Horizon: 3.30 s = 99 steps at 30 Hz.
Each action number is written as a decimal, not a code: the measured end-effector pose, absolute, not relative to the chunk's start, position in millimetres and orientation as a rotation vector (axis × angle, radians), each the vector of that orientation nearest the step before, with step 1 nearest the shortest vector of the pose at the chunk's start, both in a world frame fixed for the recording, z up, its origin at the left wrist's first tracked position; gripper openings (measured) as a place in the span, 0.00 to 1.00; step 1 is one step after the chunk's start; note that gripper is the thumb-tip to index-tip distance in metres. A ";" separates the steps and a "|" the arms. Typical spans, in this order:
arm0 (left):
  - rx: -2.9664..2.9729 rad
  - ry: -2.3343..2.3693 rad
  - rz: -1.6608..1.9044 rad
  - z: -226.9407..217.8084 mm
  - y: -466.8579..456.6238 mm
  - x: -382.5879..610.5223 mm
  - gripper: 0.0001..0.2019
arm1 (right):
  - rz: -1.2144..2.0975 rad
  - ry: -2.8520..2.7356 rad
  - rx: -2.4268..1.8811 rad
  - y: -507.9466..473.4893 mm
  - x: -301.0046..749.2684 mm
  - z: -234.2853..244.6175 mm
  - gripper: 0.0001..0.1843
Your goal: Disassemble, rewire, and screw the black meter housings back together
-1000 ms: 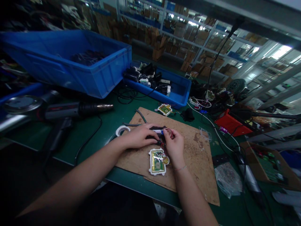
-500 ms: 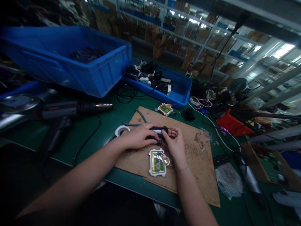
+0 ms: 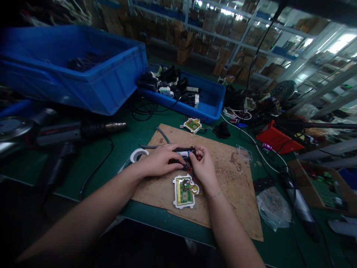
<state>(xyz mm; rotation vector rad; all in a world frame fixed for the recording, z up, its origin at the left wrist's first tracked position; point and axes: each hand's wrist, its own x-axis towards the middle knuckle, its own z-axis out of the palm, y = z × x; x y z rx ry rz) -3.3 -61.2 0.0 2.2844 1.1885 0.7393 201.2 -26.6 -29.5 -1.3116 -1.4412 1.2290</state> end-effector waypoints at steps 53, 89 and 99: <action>2.318 1.223 0.812 -5.4 -66.4 8.8 0.36 | 0.496 -1.771 -1.864 25.0 411.6 22.7 0.10; 2.382 1.290 0.723 -6.3 -66.7 5.2 0.36 | 0.408 -2.372 -1.660 -130.7 351.8 62.9 0.10; 2.380 1.279 0.716 -6.7 -66.3 5.5 0.36 | 0.570 -2.405 -1.484 -100.2 359.6 43.0 0.12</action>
